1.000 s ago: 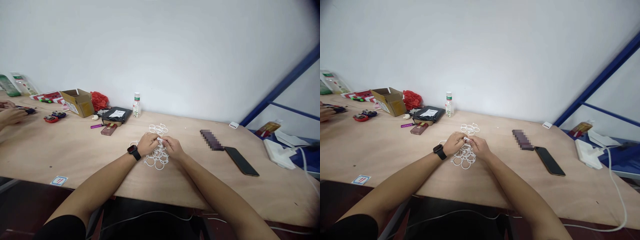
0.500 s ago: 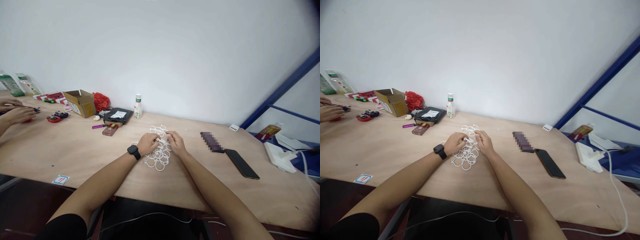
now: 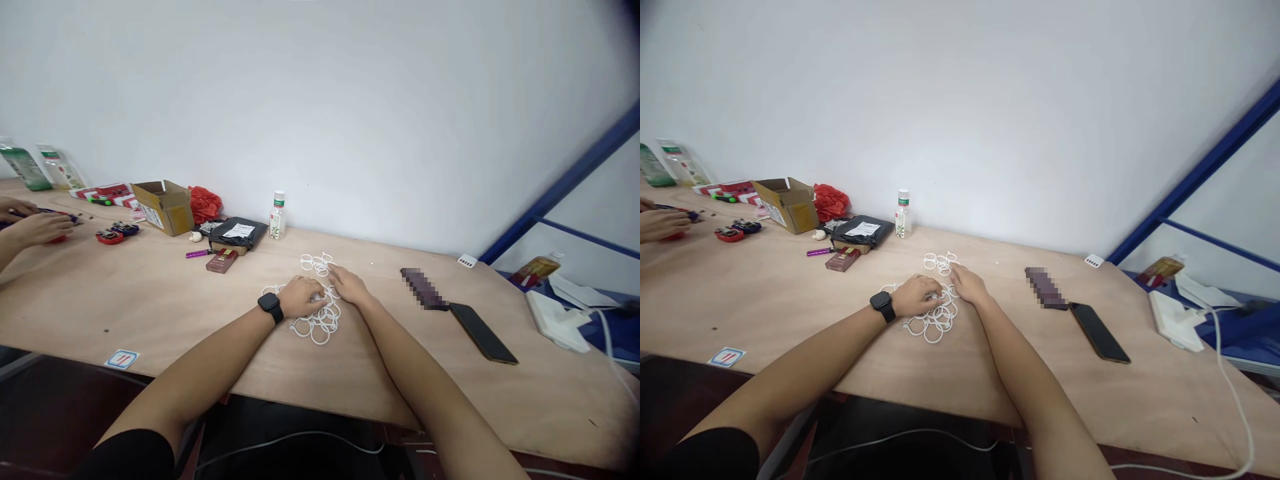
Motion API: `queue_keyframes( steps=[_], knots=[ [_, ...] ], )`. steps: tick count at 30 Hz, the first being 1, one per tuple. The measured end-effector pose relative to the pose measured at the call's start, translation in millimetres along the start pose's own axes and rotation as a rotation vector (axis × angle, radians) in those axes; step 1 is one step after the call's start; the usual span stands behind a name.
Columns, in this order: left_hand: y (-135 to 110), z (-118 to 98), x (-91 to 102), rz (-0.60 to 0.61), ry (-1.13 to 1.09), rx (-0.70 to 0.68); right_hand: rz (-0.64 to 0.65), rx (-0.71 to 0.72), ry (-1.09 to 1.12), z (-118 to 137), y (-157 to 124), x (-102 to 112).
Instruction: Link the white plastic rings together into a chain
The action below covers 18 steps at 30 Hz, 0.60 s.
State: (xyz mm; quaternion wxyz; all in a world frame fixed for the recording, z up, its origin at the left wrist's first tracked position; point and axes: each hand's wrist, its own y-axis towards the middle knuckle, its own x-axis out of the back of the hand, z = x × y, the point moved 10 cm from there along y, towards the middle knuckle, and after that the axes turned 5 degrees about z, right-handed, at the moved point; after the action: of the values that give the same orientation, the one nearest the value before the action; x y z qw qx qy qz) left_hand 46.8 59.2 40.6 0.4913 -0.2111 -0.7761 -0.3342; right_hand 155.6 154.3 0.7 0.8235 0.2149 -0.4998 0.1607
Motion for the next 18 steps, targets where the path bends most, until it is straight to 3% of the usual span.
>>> queue_keyframes(
  steps=[4, 10, 18],
  knots=[
    [0, -1, 2.5, -0.025, -0.033, -0.003, -0.011, -0.022, -0.057, 7, -8, 1],
    [0, -2, 8.1, -0.05, -0.043, 0.002, -0.042, -0.186, -0.036, -10, -21, 9],
    [0, 2, 9.6, -0.059, -0.04, 0.037, 0.035, -0.138, -0.066, -4, -20, 5]
  ],
)
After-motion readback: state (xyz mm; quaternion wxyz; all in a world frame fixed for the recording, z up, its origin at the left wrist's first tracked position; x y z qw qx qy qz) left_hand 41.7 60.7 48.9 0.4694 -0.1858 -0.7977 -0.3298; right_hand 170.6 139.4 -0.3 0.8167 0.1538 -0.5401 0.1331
